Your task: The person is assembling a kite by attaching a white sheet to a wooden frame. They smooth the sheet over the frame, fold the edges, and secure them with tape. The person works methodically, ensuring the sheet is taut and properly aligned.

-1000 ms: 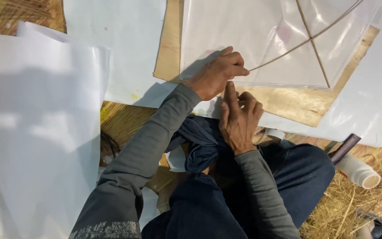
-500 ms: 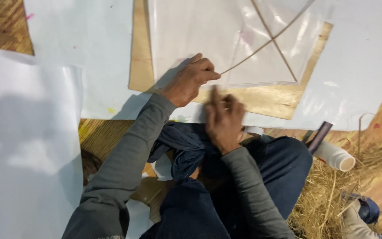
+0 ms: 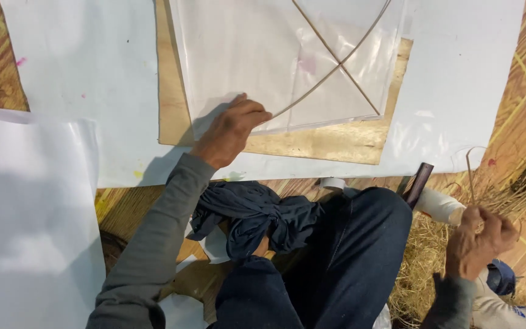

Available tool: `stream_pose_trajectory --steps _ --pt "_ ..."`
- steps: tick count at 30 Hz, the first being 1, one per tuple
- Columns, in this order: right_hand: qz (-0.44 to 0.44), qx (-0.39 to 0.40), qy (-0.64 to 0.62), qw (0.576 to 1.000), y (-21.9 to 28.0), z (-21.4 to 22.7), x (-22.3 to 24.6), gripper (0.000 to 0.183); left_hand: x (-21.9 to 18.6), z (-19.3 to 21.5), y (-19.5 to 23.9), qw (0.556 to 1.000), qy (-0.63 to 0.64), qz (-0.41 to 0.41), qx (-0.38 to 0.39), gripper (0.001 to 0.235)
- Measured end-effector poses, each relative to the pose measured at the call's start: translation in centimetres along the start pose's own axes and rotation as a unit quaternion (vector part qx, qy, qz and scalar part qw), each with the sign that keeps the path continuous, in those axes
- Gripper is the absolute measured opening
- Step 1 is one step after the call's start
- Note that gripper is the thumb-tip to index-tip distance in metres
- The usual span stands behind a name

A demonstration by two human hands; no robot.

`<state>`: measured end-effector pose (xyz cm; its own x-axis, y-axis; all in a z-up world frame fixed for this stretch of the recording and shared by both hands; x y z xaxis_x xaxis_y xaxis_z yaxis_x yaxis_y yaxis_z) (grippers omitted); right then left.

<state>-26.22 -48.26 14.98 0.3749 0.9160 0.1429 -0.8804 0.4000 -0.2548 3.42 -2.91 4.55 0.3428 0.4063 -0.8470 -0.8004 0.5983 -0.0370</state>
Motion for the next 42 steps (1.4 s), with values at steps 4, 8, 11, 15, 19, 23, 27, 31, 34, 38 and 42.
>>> stream_pose_trajectory --steps 4,8,11,15,19,23,27,31,34,38,42 --pt "0.043 0.023 0.021 0.999 2.3 -0.4 -2.6 0.023 -1.4 2.6 3.3 0.997 -0.041 -0.012 -0.071 0.029" --pt "-0.048 0.103 -0.084 0.990 1.9 -1.5 -1.3 0.040 1.0 3.2 7.3 0.990 -0.066 0.022 -0.121 0.037" --pt "-0.009 0.146 -0.058 0.988 1.3 -2.7 -2.5 0.054 3.5 3.0 9.7 0.988 -0.066 0.053 -0.131 0.041" --pt "-0.092 0.188 -0.078 0.975 0.2 -3.9 -3.3 0.082 5.2 2.8 11.0 0.986 -0.060 0.061 -0.142 0.039" --pt "-0.153 0.201 -0.076 0.965 -0.7 -2.8 -0.7 0.089 5.7 2.6 11.2 0.987 -0.065 0.075 -0.129 0.036" --pt "-0.044 0.196 -0.003 0.980 0.5 -3.9 -4.7 0.073 5.9 3.6 11.2 0.985 -0.084 0.054 -0.141 0.036" --pt "-0.090 0.190 -0.053 0.976 0.4 -4.3 -5.0 0.068 5.1 5.2 10.3 0.983 -0.112 0.039 -0.141 0.034" --pt "-0.123 0.207 -0.047 0.970 -0.1 -3.5 -3.0 0.083 5.8 6.2 9.2 0.980 -0.131 0.042 -0.147 0.036" --pt "-0.103 0.195 -0.050 0.974 0.7 -4.5 -6.1 0.091 6.4 6.7 8.3 0.980 -0.138 0.042 -0.135 0.039" --pt "0.001 0.188 0.044 0.981 1.4 -4.8 -8.2 0.064 7.0 6.8 7.7 0.982 -0.149 0.042 -0.112 0.036" --pt "0.028 0.193 0.057 0.979 1.6 -4.1 -7.6 0.061 7.1 7.0 7.7 0.985 -0.134 0.047 -0.102 0.038"
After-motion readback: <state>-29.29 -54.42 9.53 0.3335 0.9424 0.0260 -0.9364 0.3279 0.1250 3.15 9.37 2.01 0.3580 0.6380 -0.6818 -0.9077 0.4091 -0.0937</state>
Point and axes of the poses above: each hand's wrist, its own y-axis away from the middle knuckle, its own z-axis out of the back of the hand, x = y × z, the point moved 6 cm from there along -y, towards the middle knuckle, and after that the axes turned 14 degrees about z, right-handed, at the moved point
